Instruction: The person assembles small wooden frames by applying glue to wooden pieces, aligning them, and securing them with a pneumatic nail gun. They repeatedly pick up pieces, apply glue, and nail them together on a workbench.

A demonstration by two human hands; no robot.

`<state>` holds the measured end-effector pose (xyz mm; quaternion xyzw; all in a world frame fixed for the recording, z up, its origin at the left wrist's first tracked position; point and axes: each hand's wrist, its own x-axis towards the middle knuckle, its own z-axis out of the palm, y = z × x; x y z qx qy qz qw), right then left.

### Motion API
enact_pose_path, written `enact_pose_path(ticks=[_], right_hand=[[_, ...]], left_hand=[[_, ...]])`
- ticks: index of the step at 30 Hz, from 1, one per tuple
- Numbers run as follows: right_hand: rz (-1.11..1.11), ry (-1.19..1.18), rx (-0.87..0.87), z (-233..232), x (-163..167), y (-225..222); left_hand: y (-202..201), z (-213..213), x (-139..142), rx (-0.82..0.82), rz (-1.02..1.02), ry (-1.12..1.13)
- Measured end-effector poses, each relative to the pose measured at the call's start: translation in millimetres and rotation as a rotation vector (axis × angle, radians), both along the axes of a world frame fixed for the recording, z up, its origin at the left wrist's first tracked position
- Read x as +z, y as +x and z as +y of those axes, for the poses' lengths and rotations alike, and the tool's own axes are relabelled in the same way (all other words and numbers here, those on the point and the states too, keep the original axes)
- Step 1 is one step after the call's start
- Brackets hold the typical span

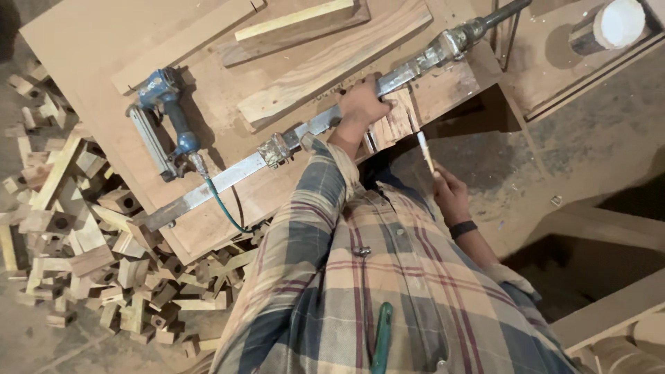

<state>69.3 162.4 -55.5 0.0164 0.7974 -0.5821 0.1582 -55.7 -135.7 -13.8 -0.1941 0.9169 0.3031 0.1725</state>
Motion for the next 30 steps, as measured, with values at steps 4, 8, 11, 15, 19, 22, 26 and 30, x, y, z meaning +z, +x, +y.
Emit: enact_pose_path(ticks=[4, 8, 11, 15, 19, 22, 26, 30], right_hand=[[0.442, 0.328, 0.102, -7.8, 11.1, -10.2], [0.640, 0.566, 0.159, -32.1, 28.1, -28.6], [0.517, 0.689, 0.168, -36.0, 38.9, -24.5], [0.486, 0.824, 0.153, -25.2, 45.4, -7.9], [0.583, 0.750, 0.186, -26.7, 40.3, -13.3], [0.570, 0.748, 0.225, -32.5, 36.2, -19.9], [0.431, 0.774, 0.217, -26.1, 39.3, -6.7], [0.383, 0.480, 0.167, -19.1, 39.8, 6.7]], left_hand=[[1.0, -2.1, -5.5, -0.012, -0.059, 0.037], [1.7, -1.8, -7.4, -0.014, 0.002, 0.011], [3.2, -1.5, -5.0, -0.014, -0.013, 0.034], [5.7, -2.7, 1.0, -0.005, 0.019, 0.022], [4.7, -4.5, 2.6, -0.015, 0.013, 0.009], [3.4, -4.5, -2.6, -0.019, -0.043, 0.061], [8.4, -3.5, -11.6, -0.056, 0.103, -0.024], [28.0, -1.5, -20.4, -0.306, 0.550, -0.094]])
